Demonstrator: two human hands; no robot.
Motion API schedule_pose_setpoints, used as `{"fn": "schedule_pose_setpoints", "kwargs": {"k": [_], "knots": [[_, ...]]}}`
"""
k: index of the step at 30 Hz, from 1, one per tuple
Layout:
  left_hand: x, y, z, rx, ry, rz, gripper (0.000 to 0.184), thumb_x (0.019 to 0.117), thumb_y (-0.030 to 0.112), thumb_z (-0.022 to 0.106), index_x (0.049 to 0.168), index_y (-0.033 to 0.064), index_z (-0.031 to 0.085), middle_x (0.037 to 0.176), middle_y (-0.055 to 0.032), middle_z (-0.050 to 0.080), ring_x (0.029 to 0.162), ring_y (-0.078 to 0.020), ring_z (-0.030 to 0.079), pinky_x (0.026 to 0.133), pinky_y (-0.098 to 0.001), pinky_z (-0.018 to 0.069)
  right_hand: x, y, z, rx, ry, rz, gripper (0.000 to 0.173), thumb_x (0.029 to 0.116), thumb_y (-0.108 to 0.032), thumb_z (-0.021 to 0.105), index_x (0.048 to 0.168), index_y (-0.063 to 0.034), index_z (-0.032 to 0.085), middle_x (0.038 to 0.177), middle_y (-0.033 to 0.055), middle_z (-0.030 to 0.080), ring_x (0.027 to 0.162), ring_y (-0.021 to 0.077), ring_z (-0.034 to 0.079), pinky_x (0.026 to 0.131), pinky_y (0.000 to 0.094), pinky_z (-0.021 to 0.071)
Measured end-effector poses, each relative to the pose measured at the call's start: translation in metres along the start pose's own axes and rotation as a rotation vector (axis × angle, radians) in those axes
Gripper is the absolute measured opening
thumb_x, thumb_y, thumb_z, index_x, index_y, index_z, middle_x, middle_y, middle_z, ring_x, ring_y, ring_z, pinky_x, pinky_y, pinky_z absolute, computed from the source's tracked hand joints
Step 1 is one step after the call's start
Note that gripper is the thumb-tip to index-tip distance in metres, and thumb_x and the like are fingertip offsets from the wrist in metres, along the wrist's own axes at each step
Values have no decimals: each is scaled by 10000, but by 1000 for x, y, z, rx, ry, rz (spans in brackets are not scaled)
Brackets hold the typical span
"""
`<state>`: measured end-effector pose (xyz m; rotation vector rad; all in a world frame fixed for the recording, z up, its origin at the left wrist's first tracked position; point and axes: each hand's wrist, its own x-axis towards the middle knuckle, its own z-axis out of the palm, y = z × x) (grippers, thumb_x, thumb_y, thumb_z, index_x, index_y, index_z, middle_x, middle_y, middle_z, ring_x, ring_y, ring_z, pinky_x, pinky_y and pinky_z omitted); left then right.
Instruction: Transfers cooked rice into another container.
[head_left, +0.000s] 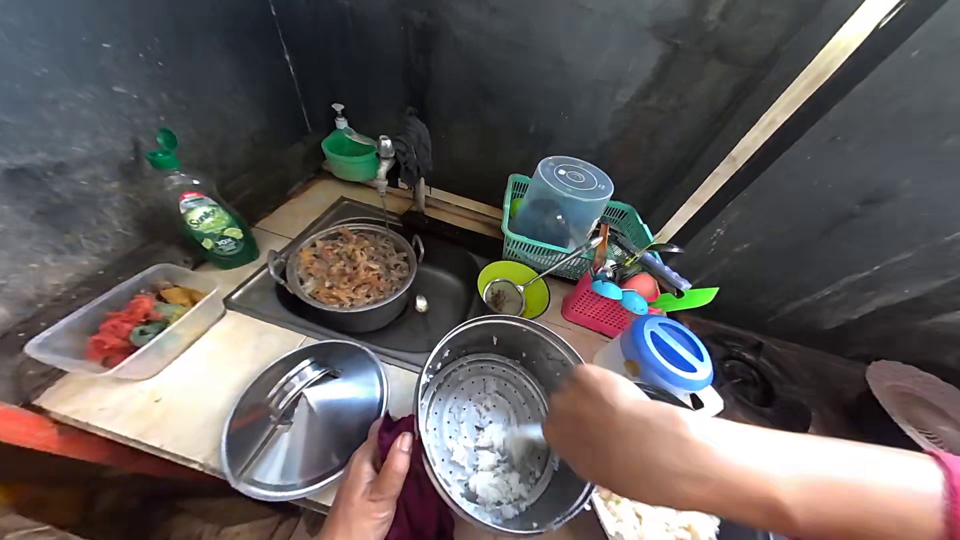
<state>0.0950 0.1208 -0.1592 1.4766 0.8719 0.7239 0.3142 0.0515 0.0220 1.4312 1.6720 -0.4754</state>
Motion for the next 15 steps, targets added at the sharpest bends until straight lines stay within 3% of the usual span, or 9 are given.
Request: {"fn": "schedule_pose_setpoints", "kwargs": {"k": [2, 4, 7, 9, 12, 15], "knots": [[1, -2, -1, -8, -3, 1, 586, 1024, 488, 509, 1203, -62, 602, 1003, -7, 712, 951, 23, 666, 909, -200, 555, -15, -2, 0, -36, 19, -68, 115, 930, 54, 549, 857, 21, 632, 721, 177, 594, 661, 360, 622, 546, 506, 476], [1, -2, -1, -14, -5, -2, 601, 1013, 517, 517, 1190, -50, 607, 981, 9, 711, 933, 24, 668, 892, -197, 559, -14, 6, -7, -23, 165, -15, 125, 935, 32, 560, 848, -4, 643, 692, 150, 588, 632, 334, 619, 526, 480, 472], [1, 0, -1, -16, -4, -11, 548, 1024, 465, 514, 1186, -50, 606, 990, 13, 708, 941, 31, 665, 898, -186, 554, 15, 13, -27, -5, 282, 122, 122, 944, -11, 587, 853, -38, 664, 731, 107, 611, 651, 283, 627, 533, 436, 476], [1, 1, -1, -10, -3, -16, 535, 1031, 450, 509, 1199, -49, 604, 1004, 12, 708, 956, 34, 662, 909, -184, 550, 35, 7, -29, 25, 280, 149, 107, 930, 4, 604, 851, -11, 674, 769, 129, 629, 678, 297, 639, 544, 450, 488], [1, 0, -1, -19, -5, -9, 571, 1018, 489, 523, 1196, -49, 601, 999, 16, 708, 951, 36, 662, 907, -188, 552, 21, -18, -16, 70, 177, -23, 103, 928, 76, 552, 901, 57, 650, 817, 207, 629, 736, 380, 647, 598, 519, 512], [2, -4, -1, -11, -3, -2, 652, 992, 568, 527, 1178, -51, 611, 986, 13, 707, 943, 31, 663, 895, -193, 556, -18, -37, -5, 17, 74, -216, 107, 928, 59, 542, 873, 48, 633, 752, 199, 599, 659, 371, 618, 553, 506, 477]]}}
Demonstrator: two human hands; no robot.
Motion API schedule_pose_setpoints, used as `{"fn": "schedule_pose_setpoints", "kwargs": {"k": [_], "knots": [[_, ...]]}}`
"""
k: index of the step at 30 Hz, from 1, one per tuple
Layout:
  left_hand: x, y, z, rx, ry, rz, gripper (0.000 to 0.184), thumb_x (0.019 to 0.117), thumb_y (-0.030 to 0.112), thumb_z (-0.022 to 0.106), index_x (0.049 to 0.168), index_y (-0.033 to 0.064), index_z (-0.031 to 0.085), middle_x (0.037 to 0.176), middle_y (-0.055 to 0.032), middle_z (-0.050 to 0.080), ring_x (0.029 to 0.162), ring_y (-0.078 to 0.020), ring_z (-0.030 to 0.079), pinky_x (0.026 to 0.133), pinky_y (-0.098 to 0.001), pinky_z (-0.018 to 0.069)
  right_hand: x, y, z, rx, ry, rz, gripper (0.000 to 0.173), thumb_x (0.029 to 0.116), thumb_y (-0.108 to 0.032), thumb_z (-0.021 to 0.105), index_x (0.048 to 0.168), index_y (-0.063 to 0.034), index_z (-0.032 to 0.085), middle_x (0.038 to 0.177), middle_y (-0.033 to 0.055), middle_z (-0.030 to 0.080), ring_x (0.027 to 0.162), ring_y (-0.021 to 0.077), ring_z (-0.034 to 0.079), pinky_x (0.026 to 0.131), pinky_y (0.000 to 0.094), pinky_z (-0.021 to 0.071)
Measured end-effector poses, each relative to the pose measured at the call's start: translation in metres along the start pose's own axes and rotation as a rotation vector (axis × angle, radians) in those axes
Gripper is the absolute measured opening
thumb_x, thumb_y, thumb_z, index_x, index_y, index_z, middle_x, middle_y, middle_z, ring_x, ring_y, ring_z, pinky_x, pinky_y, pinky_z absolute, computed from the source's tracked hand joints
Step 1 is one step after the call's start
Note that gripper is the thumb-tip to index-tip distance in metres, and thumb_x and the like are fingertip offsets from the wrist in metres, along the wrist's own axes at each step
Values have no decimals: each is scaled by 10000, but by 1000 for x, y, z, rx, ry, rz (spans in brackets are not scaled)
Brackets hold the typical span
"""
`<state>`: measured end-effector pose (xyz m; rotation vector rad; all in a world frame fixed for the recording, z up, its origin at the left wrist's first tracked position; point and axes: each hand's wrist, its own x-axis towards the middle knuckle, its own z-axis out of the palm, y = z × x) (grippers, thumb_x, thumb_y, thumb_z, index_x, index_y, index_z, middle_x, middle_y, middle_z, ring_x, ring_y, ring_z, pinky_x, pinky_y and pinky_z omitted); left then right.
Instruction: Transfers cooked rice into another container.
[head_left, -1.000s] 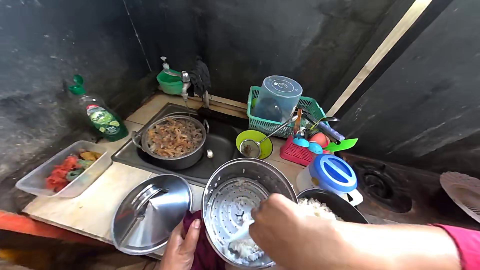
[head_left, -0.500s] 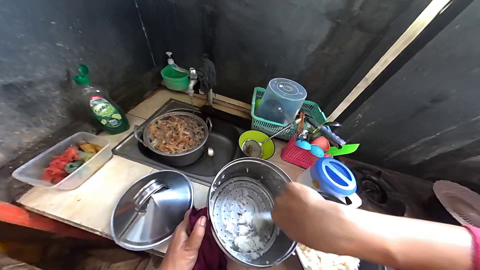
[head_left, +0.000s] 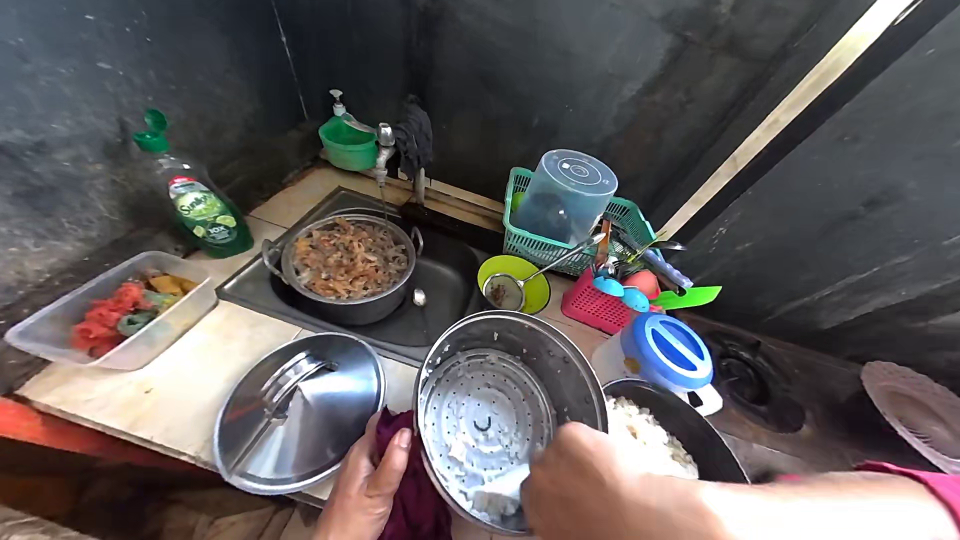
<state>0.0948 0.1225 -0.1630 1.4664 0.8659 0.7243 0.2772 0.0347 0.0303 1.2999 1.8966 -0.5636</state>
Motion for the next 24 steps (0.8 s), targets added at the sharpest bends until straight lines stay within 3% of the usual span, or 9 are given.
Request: {"fn": "schedule_pose_setpoints", "kwargs": {"k": [3, 6, 10, 15, 17, 21, 24], "knots": [[2, 0, 0, 9, -7, -18, 680, 976, 607, 525, 1175, -37, 618, 976, 19, 706, 934, 30, 662, 885, -198, 559, -3, 21, -4, -50, 129, 115, 88, 910, 58, 590, 879, 20, 662, 721, 176, 606, 620, 353, 621, 508, 490, 482], [2, 1, 0, 5, -6, -38, 619, 990, 545, 526, 1180, -38, 614, 976, 22, 705, 929, 33, 663, 885, -190, 557, 19, 48, -21, -102, 222, 287, 100, 920, 24, 602, 879, -21, 681, 748, 123, 620, 638, 292, 627, 519, 430, 479], [0, 2, -1, -7, -11, -35, 589, 1002, 527, 523, 1171, -29, 619, 974, 25, 710, 933, 24, 669, 889, -199, 561, 47, 58, -24, -80, 136, 366, 95, 932, 55, 588, 950, 22, 675, 826, 156, 634, 717, 309, 647, 570, 440, 503], [-1, 2, -1, -8, -9, 1, 635, 1005, 553, 518, 1193, -47, 606, 1007, 29, 710, 961, 40, 661, 914, -182, 551, 21, 36, -2, -64, -23, 211, 115, 918, 60, 555, 870, 10, 647, 743, 153, 604, 664, 323, 632, 541, 464, 491], [-2, 2, 1, -14, 2, 24, 625, 1019, 531, 510, 1197, -61, 602, 1020, 21, 711, 972, 40, 659, 921, -184, 548, 14, 43, 0, -46, -82, 129, 117, 943, -21, 572, 849, 0, 640, 730, 151, 595, 666, 329, 622, 546, 480, 472], [-9, 18, 13, -72, 99, -32, 421, 1050, 260, 456, 1232, -109, 546, 1058, -22, 686, 999, 31, 650, 941, -176, 538, 31, 86, 13, 208, -20, 32, 359, 1061, -353, 521, 963, -73, 723, 831, 129, 662, 808, 331, 662, 673, 556, 489], [-13, 24, 19, -128, 141, -54, 338, 1056, 144, 401, 1245, -112, 516, 1053, -1, 689, 992, 32, 658, 950, -187, 544, 52, 103, 33, 393, 45, -130, 407, 1091, -371, 475, 1019, -72, 742, 865, 122, 692, 866, 307, 670, 756, 568, 493]]}}
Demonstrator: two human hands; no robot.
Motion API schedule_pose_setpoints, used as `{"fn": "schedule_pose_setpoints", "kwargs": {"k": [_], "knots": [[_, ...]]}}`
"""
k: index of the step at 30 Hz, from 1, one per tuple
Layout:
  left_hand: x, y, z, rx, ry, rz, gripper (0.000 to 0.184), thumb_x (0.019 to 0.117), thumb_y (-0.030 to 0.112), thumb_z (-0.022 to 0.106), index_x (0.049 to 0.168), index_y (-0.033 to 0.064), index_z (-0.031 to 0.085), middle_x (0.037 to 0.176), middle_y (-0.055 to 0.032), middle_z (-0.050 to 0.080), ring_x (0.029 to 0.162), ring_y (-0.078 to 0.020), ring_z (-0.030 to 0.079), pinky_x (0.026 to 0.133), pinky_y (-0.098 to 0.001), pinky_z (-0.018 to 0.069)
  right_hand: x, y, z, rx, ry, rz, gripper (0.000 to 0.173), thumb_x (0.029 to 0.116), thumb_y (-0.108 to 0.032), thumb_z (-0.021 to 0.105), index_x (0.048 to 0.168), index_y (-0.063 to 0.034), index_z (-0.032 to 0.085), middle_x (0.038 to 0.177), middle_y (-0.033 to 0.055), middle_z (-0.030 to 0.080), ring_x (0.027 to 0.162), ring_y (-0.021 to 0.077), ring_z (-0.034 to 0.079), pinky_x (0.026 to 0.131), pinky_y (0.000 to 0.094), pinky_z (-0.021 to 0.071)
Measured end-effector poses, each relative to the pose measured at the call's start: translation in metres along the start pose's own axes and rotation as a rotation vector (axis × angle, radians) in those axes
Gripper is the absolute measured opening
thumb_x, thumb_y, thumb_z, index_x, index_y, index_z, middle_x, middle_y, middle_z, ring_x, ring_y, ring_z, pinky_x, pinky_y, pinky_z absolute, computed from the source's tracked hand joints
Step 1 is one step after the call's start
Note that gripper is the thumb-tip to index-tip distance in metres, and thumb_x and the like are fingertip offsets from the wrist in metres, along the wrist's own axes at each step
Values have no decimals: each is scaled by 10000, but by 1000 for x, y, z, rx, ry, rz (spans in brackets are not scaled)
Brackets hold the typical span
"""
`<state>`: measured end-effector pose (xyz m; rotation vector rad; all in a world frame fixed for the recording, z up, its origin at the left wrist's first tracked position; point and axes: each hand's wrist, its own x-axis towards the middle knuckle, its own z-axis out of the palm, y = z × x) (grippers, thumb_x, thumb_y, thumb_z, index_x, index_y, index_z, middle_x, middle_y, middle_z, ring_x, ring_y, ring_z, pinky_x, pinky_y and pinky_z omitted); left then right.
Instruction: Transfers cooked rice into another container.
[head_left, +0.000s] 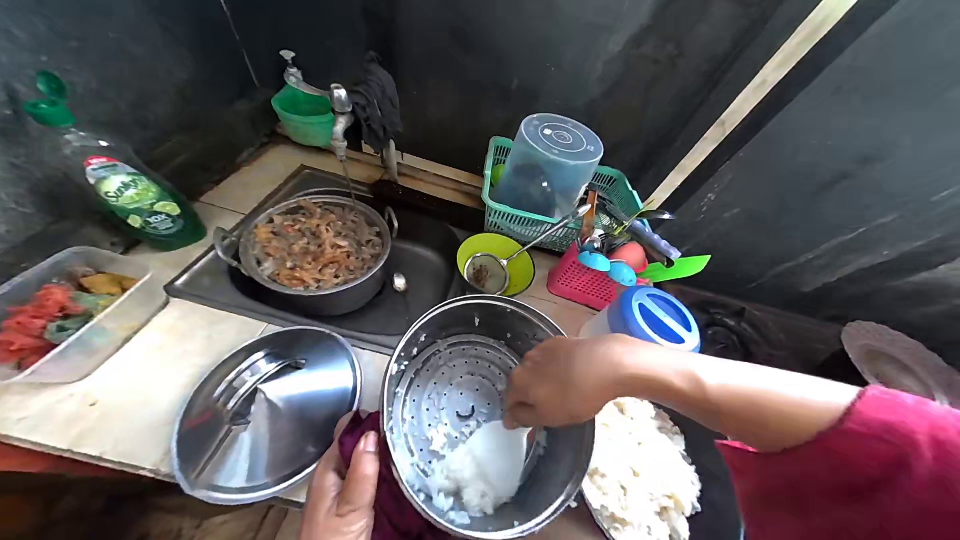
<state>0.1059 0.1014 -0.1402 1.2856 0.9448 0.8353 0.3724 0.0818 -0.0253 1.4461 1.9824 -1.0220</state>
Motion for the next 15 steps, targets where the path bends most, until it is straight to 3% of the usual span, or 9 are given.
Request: {"fn": "schedule_pose_setpoints", "kwargs": {"k": [3, 6, 15], "knots": [[-3, -1, -1, -8, 4, 14, 314, 1063, 106, 368, 1244, -107, 513, 1063, 13, 688, 1003, 34, 655, 964, -194, 540, 6, -6, 10, 117, 42, -25, 439, 1110, -377, 416, 987, -65, 700, 809, 117, 646, 815, 296, 645, 704, 549, 478], [-4, 4, 0, -16, 5, 9, 250, 1066, 83, 345, 1188, -36, 528, 1006, 86, 700, 972, 56, 665, 948, -189, 553, 10, -15, 20, 202, 117, -13, 456, 1119, -380, 382, 962, -61, 669, 773, 114, 615, 772, 297, 633, 656, 535, 466], [0, 10, 4, -55, 30, -41, 232, 1066, 69, 319, 1175, -15, 505, 964, 120, 696, 949, 63, 669, 937, -185, 557, 19, -23, 21, 424, 188, 12, 463, 1123, -385, 362, 1003, -68, 678, 853, 102, 651, 833, 275, 643, 694, 544, 475]]}}
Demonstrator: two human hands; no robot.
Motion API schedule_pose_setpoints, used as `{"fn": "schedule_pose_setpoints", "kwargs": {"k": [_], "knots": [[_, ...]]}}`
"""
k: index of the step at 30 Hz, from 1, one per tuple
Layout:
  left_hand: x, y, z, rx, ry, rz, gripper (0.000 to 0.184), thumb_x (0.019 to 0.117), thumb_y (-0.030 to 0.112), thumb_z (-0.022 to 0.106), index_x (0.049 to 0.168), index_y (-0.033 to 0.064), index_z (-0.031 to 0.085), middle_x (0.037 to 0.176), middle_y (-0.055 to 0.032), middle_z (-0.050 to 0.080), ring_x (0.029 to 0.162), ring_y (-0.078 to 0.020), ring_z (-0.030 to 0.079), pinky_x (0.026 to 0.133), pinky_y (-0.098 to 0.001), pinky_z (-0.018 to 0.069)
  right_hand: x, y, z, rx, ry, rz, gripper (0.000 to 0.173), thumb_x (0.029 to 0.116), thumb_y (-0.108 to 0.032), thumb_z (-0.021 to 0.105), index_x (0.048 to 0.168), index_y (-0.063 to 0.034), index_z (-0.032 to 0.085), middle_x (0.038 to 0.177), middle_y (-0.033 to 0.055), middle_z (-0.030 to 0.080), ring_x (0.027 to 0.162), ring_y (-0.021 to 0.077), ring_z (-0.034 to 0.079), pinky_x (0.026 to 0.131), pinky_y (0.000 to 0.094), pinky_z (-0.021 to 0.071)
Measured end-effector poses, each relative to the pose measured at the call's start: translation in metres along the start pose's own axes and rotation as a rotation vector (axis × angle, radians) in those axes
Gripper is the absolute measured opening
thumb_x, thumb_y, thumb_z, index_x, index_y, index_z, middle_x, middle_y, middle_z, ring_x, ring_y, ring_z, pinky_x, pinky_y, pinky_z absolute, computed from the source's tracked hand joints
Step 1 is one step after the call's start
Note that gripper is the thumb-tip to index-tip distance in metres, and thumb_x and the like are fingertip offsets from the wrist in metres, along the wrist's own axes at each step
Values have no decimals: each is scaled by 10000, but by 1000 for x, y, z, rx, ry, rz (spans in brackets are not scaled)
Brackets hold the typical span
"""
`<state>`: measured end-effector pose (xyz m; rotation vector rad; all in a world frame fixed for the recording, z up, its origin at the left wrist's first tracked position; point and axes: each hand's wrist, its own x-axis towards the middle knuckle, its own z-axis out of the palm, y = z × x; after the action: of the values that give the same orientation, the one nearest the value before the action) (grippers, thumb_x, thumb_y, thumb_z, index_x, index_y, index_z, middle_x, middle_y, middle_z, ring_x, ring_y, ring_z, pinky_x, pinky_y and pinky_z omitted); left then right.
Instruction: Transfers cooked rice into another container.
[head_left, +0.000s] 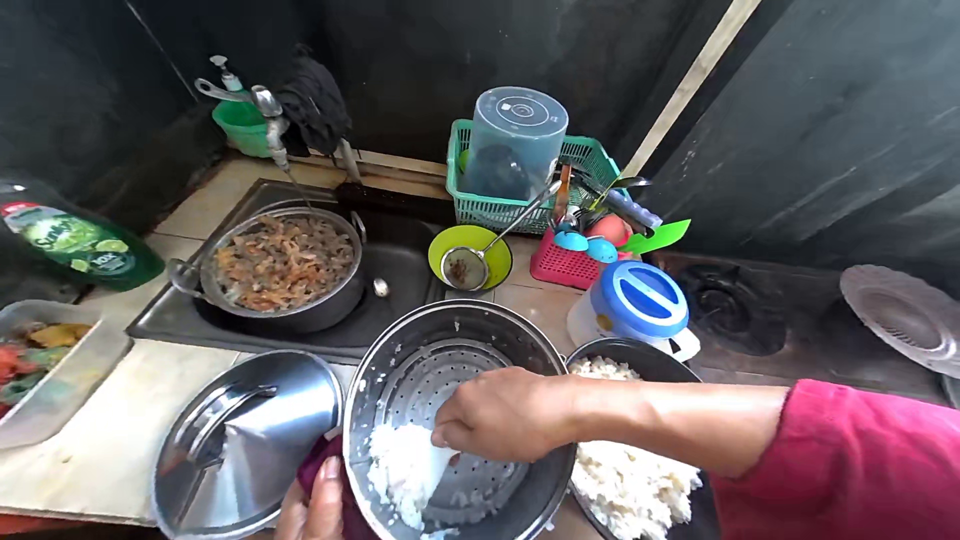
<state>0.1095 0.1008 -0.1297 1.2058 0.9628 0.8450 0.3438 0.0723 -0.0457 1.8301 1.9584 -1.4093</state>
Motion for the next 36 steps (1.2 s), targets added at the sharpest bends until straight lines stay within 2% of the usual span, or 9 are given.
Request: {"fn": "schedule_pose_setpoints", "kwargs": {"k": [6, 13, 16, 19, 24, 28, 30, 33, 36], "knots": [[-2, -2, -1, 13, -27, 6, 267, 1076, 88, 310, 1206, -44, 502, 981, 86, 700, 950, 44, 676, 933, -198, 566, -10, 3, -7, 17, 43, -115, 431, 1122, -358, 390, 1015, -69, 692, 806, 66, 624, 764, 207, 601, 674, 464, 458], [2, -5, -2, -6, -53, 20, 267, 1080, 92, 326, 1184, -29, 540, 972, 70, 712, 940, 32, 682, 923, -197, 568, -40, 11, -20, 32, 116, -187, 383, 1113, -336, 430, 1100, -102, 733, 844, 27, 668, 778, 122, 615, 709, 389, 492], [3, -5, -3, -6, -71, 24, 272, 1082, 104, 333, 1190, -33, 542, 987, 60, 710, 952, 35, 676, 930, -191, 561, -59, 20, -22, 82, 180, -182, 343, 1101, -320, 470, 1074, -121, 747, 755, -20, 634, 657, 49, 561, 608, 286, 466], [3, -2, -1, 22, -63, 15, 271, 1080, 102, 334, 1186, -43, 537, 980, 68, 699, 944, 59, 665, 924, -170, 551, -81, 24, -21, 117, 226, -130, 332, 1096, -306, 484, 1051, -114, 751, 714, -27, 607, 630, 51, 541, 599, 283, 455], [6, -4, -4, 71, -100, 35, 305, 1086, 124, 336, 1219, -73, 527, 1016, 46, 692, 973, 75, 652, 942, -160, 538, -120, 47, 0, 412, 435, -154, 348, 1099, -280, 449, 942, -97, 700, 598, -47, 485, 500, 18, 432, 474, 193, 358], [7, -4, -4, 79, -108, 49, 302, 1094, 129, 320, 1189, -58, 537, 963, 68, 688, 928, 87, 651, 904, -154, 547, -169, 50, 44, 671, 727, -153, 377, 1083, -361, 434, 875, -149, 666, 553, -51, 444, 457, 8, 392, 442, 159, 311], [8, -7, -6, 86, -127, 57, 336, 1097, 149, 322, 1238, -88, 514, 1013, 46, 677, 968, 90, 639, 932, -153, 533, -201, 46, 75, 635, 1004, -135, 343, 1068, -456, 471, 968, -215, 694, 586, -69, 474, 480, -11, 430, 457, 136, 363], [10, -11, -10, 109, -160, 92, 398, 1096, 182, 322, 1279, -130, 485, 1099, 4, 658, 1039, 99, 611, 981, -154, 504, -236, 42, 131, 228, 1437, 80, 315, 1068, -459, 478, 1156, -257, 703, 734, -68, 606, 580, 16, 550, 523, 194, 482], [11, -10, -11, 132, -163, 91, 413, 1102, 196, 313, 1282, -136, 483, 1093, -12, 651, 1037, 97, 606, 977, -156, 501, -225, 54, 191, -266, 1557, 426, 374, 1073, -379, 467, 1186, -134, 725, 885, 34, 722, 704, 149, 671, 602, 379, 572]]}}
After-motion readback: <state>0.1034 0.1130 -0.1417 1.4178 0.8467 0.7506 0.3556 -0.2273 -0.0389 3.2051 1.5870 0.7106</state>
